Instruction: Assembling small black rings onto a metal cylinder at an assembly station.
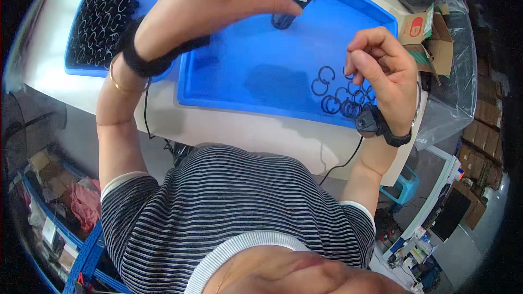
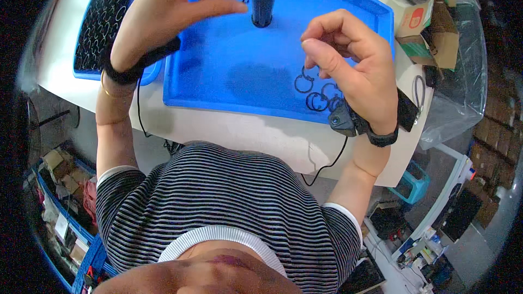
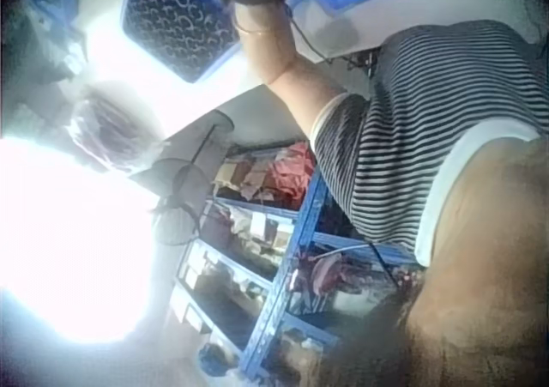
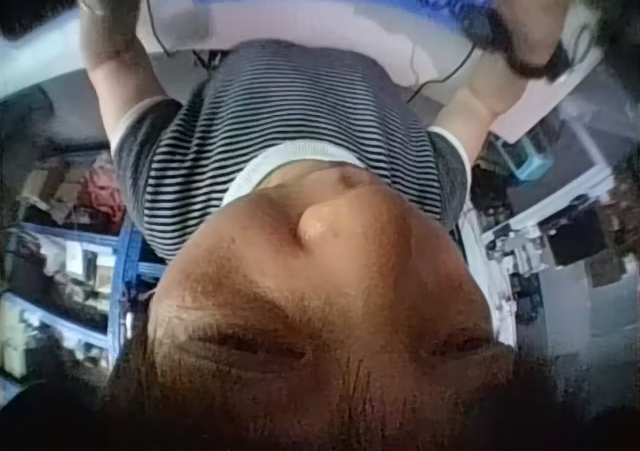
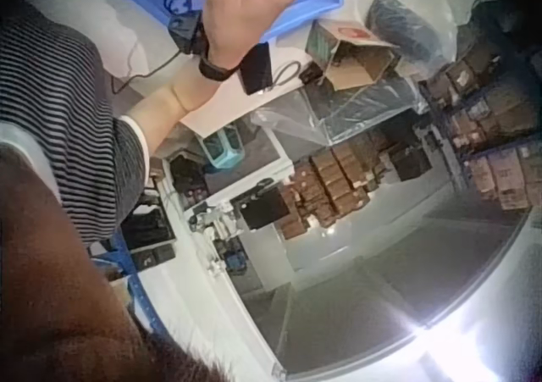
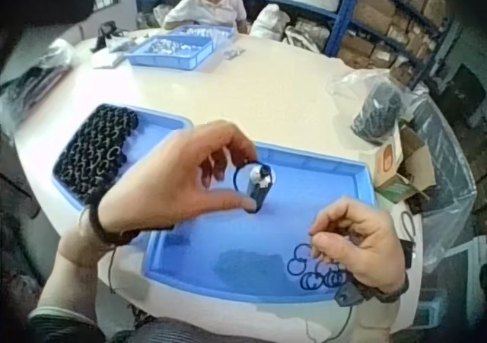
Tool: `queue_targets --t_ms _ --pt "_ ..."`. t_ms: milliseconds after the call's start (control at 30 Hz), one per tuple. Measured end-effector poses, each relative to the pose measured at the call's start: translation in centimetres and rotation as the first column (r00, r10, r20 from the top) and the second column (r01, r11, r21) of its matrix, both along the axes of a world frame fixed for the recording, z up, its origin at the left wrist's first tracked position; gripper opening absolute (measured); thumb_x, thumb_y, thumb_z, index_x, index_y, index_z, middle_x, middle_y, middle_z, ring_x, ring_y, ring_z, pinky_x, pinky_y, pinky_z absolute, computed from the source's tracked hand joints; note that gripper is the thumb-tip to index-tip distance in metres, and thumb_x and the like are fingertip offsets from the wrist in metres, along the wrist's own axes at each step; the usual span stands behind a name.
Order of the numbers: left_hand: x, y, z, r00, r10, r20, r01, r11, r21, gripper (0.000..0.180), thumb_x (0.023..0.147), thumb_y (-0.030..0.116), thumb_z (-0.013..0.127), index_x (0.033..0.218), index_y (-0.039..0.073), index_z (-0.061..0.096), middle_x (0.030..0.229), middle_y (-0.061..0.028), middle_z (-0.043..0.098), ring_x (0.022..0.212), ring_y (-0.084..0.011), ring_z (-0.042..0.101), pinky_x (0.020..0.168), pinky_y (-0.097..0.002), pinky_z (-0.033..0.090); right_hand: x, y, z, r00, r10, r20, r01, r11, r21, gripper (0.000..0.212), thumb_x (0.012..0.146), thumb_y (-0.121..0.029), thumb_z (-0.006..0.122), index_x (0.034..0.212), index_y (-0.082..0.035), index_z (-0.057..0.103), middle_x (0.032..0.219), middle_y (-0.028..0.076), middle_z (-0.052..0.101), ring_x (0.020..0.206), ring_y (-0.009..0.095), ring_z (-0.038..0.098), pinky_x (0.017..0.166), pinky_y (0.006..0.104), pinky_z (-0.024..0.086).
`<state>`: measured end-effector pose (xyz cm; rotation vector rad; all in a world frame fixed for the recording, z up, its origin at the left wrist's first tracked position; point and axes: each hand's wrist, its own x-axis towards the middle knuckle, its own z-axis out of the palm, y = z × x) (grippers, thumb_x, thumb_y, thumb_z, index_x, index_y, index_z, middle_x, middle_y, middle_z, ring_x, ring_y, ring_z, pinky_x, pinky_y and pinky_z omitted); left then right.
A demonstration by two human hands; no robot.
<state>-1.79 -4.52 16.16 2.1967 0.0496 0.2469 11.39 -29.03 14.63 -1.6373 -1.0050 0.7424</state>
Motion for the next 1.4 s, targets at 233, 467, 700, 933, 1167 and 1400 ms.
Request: queue_targets --t_ms 233,467,700,933,1167,1400 --pt "2.2 1.0 -1.9 0.994 -0.081 0.079 0.067 0.984 0.166 0.041 0.079 0.014 0.083 0.112 0.001 0.064 0.103 -0.0132 0.065 0.087 -0.025 0.063 0.076 -0.0346 0.052 -0.4 0.2 -0.2 0.999 0.028 -0.016 -0.028 1.0 -0.003 0.013 0.095 -0.013 0.07 0.1 -0.002 0.065 0.086 0.001 0.066 0.073 0.007 0.063 0.061 0.0202 0.047" --pt "2.9 1.5 -2.4 0.984 -0.131 0.121 0.102 0.97 0.22 0.038 0.08 0.008 0.078 0.116 0.0 0.065 0.106 -0.0155 0.065 0.092 -0.0297 0.065 0.08 -0.0368 0.053 -0.4 0.3 -0.2 0.999 0.037 -0.001 -0.037 0.999 -0.012 0.013 0.095 -0.013 0.07 0.099 -0.001 0.065 0.084 0.001 0.066 0.071 0.006 0.062 0.061 0.02 0.047" --pt "3.3 1.5 -2.4 0.989 -0.146 0.035 0.137 0.974 0.182 0.039 0.08 0.007 0.078 0.117 0.001 0.065 0.107 -0.0158 0.066 0.09 -0.0298 0.066 0.078 -0.0384 0.054 -0.4 0.2 -0.5 0.997 0.061 0.048 -0.06 0.998 -0.009 0.015 0.095 -0.015 0.071 0.098 -0.002 0.066 0.083 0.0 0.066 0.071 0.005 0.061 0.062 0.0202 0.047" --pt "3.5 1.7 -3.1 0.992 -0.119 -0.032 0.123 0.96 0.251 0.044 0.079 0.011 0.081 0.119 0.002 0.065 0.106 -0.0149 0.066 0.089 -0.0289 0.065 0.077 -0.0377 0.054 -0.3 0.4 -0.6 0.996 0.073 0.051 -0.072 0.997 -0.022 0.014 0.095 -0.015 0.071 0.098 -0.002 0.066 0.084 0.0 0.066 0.072 0.006 0.061 0.063 0.0203 0.047" --pt "2.5 1.2 -2.4 0.992 -0.122 0.04 0.107 0.955 0.276 0.05 0.08 0.017 0.082 0.124 0.003 0.062 0.111 -0.0155 0.065 0.095 -0.0282 0.064 0.083 -0.0371 0.054 0.8 -0.4 -0.1 0.997 -0.05 0.061 0.05 0.999 0.011 0.013 0.094 -0.012 0.071 0.102 -0.003 0.066 0.087 0.001 0.067 0.074 0.006 0.062 0.062 0.0204 0.047" --pt "-0.4 1.6 -1.5 0.992 -0.107 0.064 0.091 0.971 0.22 0.049 0.082 0.017 0.081 0.125 0.001 0.062 0.113 -0.0124 0.067 0.094 -0.0225 0.065 0.082 -0.032 0.053 6.3 -2.1 -1.9 0.802 0.048 0.595 0.025 0.993 -0.114 0.02 0.093 -0.013 0.071 0.11 -0.004 0.068 0.091 0.0 0.068 0.076 0.007 0.06 0.067 0.0219 0.046"
